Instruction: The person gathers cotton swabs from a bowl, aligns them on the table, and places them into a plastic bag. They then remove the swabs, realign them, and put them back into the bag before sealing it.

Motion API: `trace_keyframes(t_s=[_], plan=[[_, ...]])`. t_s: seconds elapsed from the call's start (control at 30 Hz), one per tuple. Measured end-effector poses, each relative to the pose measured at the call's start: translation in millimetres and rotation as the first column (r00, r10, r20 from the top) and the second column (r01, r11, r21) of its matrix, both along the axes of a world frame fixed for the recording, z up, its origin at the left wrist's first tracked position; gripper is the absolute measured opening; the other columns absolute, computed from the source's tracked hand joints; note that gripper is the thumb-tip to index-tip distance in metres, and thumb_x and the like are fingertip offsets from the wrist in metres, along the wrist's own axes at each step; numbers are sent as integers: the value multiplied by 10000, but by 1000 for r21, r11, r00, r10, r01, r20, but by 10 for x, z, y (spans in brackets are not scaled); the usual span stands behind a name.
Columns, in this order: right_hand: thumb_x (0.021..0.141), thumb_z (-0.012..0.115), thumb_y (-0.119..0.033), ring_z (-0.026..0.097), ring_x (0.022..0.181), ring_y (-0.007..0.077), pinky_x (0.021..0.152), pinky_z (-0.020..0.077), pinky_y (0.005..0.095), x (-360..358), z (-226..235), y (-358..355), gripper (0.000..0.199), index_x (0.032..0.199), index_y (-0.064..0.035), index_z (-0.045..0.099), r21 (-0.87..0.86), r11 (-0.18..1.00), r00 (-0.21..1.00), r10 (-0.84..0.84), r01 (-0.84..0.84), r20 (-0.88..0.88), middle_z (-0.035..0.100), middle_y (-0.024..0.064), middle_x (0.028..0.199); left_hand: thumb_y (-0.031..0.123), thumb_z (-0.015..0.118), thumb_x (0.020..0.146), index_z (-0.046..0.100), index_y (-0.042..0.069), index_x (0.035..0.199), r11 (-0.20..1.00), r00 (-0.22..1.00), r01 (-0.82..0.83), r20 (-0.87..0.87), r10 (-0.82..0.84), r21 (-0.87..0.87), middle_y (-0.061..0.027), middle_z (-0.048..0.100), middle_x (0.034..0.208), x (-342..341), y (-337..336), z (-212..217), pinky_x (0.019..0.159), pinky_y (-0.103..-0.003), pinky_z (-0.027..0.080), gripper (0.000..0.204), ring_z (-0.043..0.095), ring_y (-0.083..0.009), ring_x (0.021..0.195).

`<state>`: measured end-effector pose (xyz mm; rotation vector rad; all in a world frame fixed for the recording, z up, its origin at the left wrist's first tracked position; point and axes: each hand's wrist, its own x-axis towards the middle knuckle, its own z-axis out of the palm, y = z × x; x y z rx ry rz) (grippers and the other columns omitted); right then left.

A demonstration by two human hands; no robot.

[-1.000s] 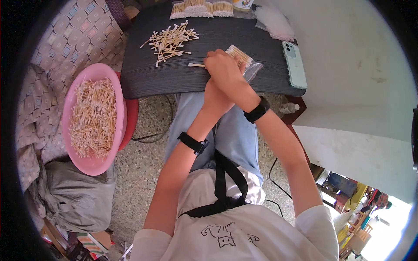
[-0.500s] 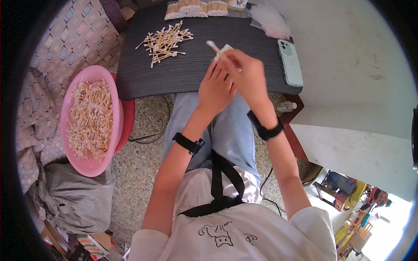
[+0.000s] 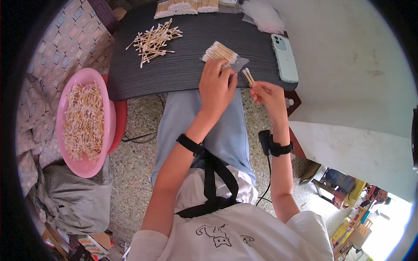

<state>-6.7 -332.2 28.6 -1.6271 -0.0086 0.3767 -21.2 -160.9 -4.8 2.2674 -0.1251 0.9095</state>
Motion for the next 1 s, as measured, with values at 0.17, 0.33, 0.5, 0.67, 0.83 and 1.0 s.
trace_keyframes(t_s=[0.17, 0.33, 0.5, 0.67, 0.83, 1.0], plan=[[914, 597, -121, 557, 596, 73, 541, 445, 199, 31, 7, 76, 200, 983, 52, 671, 92, 996, 993, 21, -11, -114, 639, 35, 738, 75, 638, 818, 539, 43, 882, 996, 997, 75, -3, -75, 42, -126, 598, 1167, 15, 9, 57, 1046, -463, 385, 122, 528, -344, 1170], [915, 593, -132, 559, 621, 68, 553, 447, 191, 59, -67, 113, 210, 1001, 47, 663, 209, 978, 975, 70, -24, -213, 630, 26, 755, 81, 547, 898, 461, 26, 948, 986, 986, 165, -39, -165, -5, -187, 548, 1270, 30, 9, 10, 1050, -464, 373, 113, 496, -368, 1210], [917, 588, -126, 550, 625, 61, 551, 442, 186, 80, 6, 181, 193, 987, 39, 658, 258, 965, 959, 124, -56, -255, 614, 16, 742, 84, 528, 911, 472, 22, 964, 983, 982, 180, -66, -178, 37, -190, 526, 1299, 9, 38, 13, 1058, -461, 361, 99, 483, -368, 1222], [917, 583, -126, 541, 617, 59, 542, 431, 187, 179, 8, 212, 185, 965, 35, 661, 242, 966, 953, 152, -88, -263, 608, 10, 739, 80, 521, 912, 496, -4, 1062, 976, 976, 202, -102, -193, 86, -177, 476, 1362, 4, 45, -19, 1070, -460, 344, 174, 447, -378, 1249], [910, 574, -106, 539, 620, 57, 530, 412, 180, 258, 54, 294, 160, 919, 26, 664, 156, 977, 964, 173, -143, -203, 611, 4, 733, 89, 527, 912, 488, -30, 1164, 974, 979, 186, -106, -173, 132, -163, 458, 1384, -4, 55, -28, 1076, -461, 336, 282, 407, -397, 1275], [906, 571, -99, 526, 571, 59, 501, 404, 195, 326, 66, 357, 182, 831, 31, 674, 2, 983, 982, 185, -185, -39, 616, 14, 690, 98, 535, 911, 477, -22, 1221, 974, 978, 193, -100, -181, 122, -159, 461, 1381, -9, 67, -57, 1079, -461, 333, 337, 389, -391, 1294]])
